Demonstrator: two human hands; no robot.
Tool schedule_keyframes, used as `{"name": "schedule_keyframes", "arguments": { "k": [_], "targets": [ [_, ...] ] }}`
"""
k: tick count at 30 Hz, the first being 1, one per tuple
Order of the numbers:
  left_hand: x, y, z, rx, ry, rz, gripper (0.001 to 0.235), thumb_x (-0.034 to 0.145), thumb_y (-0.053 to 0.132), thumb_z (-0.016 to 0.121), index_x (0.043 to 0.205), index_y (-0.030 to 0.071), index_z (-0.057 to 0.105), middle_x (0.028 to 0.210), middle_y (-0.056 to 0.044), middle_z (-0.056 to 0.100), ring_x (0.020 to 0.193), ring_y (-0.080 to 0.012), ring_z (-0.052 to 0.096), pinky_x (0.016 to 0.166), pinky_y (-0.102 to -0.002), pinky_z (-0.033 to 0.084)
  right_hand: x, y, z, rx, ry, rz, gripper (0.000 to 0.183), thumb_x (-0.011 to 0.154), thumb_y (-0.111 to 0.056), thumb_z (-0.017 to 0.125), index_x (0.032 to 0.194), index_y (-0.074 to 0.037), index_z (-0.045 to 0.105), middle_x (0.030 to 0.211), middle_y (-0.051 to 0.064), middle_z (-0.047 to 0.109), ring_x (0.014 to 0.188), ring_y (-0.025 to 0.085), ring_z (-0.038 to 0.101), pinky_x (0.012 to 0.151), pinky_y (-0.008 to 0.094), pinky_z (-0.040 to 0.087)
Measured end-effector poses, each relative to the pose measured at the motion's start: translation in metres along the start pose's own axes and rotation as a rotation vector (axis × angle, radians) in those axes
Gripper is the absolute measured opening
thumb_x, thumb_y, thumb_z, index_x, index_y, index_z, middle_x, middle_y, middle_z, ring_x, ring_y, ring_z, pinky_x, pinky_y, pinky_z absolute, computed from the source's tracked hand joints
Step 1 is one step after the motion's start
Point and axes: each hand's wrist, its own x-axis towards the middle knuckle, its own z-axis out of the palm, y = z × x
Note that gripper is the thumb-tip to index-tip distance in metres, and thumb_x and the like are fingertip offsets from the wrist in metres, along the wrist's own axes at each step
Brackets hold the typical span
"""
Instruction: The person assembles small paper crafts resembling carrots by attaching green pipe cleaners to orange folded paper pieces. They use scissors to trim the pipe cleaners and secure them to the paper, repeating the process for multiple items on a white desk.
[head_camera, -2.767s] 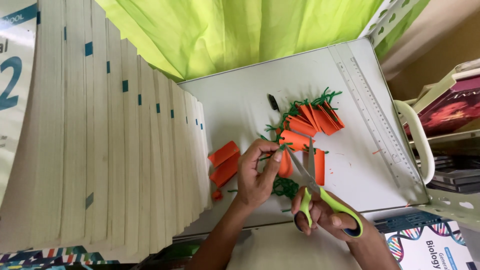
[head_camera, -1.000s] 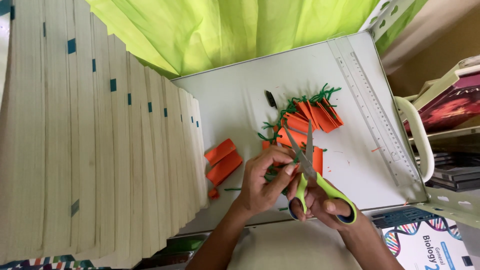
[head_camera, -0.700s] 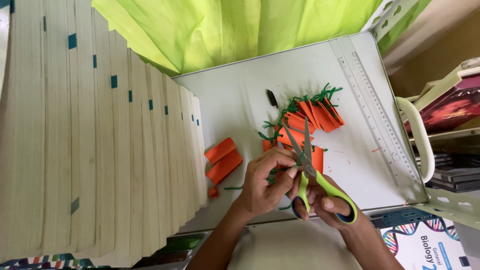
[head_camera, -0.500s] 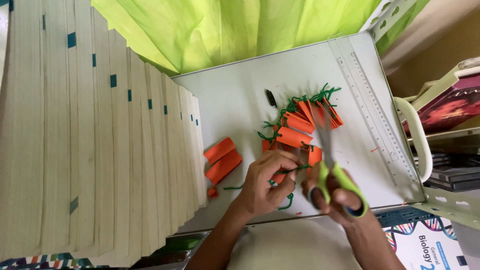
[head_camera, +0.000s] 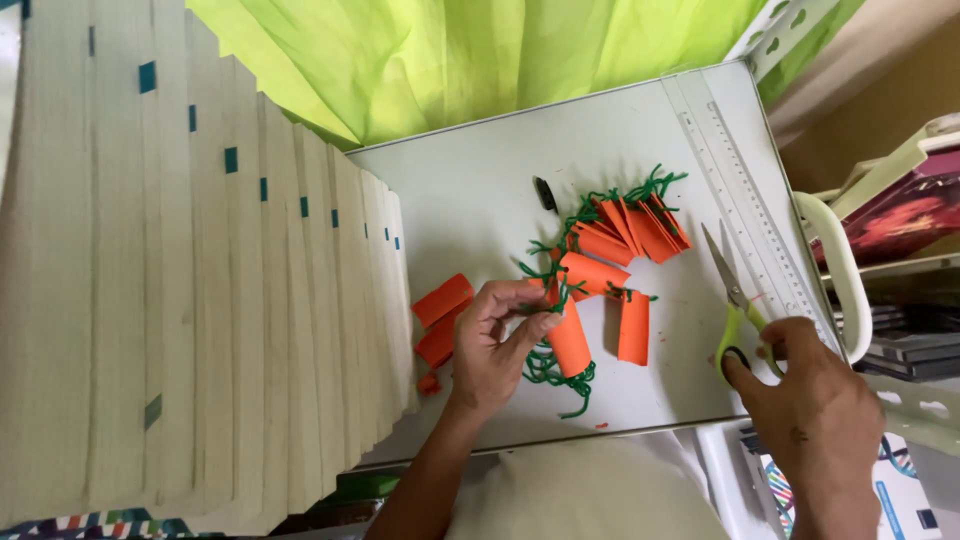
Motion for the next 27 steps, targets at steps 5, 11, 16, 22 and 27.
{"name": "schedule_keyframes", "arguments": {
  "k": [5, 11, 16, 22, 27],
  "targets": [
    [-0.008, -0.021, -0.005, 0.067, -0.032, -0.027, 0.016, 0.095, 0.004, 0.077, 0.103, -0.001, 0.065, 0.093, -0.005, 0.070, 0.085, -0.0082, 0.065, 0.080, -0.025, 0.055, 0.008, 0.020, 0.014, 0.141, 0.068, -0.170, 0.058, 0.081, -0.039, 0.080, 0.126, -0.008, 0.060, 0.105, 0.014, 0.076, 0.094, 0.035, 0.072, 0.080, 0.047, 0.056],
    [-0.011, -0.015, -0.006, 0.143, -0.074, 0.000, 0.013, 0.097, 0.005, 0.075, 0.102, -0.001, 0.064, 0.089, -0.004, 0.070, 0.079, -0.0069, 0.062, 0.074, -0.023, 0.054, -0.006, -0.015, -0.017, 0.185, 0.060, -0.171, 0.036, 0.091, -0.029, 0.076, 0.123, -0.014, 0.068, 0.111, 0.012, 0.072, 0.086, 0.028, 0.072, 0.077, 0.042, 0.056],
    [-0.014, -0.017, 0.004, 0.137, -0.118, -0.021, 0.013, 0.099, 0.007, 0.073, 0.102, -0.001, 0.063, 0.088, -0.004, 0.071, 0.082, -0.0076, 0.067, 0.074, -0.023, 0.054, 0.007, -0.041, -0.007, 1.023, -0.191, -0.521, 0.035, 0.094, -0.010, 0.064, 0.129, -0.006, 0.063, 0.115, 0.004, 0.070, 0.099, 0.013, 0.069, 0.088, 0.030, 0.055],
    [-0.023, -0.005, 0.011, 0.318, -0.166, 0.076, 0.016, 0.097, 0.007, 0.075, 0.100, -0.001, 0.062, 0.088, -0.007, 0.073, 0.083, -0.0095, 0.072, 0.075, -0.026, 0.058, 0.022, -0.068, 0.024, 1.206, -0.615, -0.605, 0.026, 0.090, 0.004, 0.068, 0.116, 0.000, 0.069, 0.106, 0.002, 0.070, 0.097, 0.010, 0.063, 0.088, 0.028, 0.053],
    [-0.035, -0.005, 0.009, 0.227, -0.102, -0.018, 0.013, 0.101, 0.006, 0.070, 0.101, -0.001, 0.058, 0.087, -0.007, 0.074, 0.082, -0.0087, 0.070, 0.073, -0.025, 0.057, 0.026, -0.068, 0.036, 1.336, -0.684, -0.560, 0.009, 0.095, 0.003, 0.067, 0.098, -0.002, 0.060, 0.091, 0.000, 0.060, 0.083, 0.007, 0.053, 0.072, 0.025, 0.045]
  ]
}}
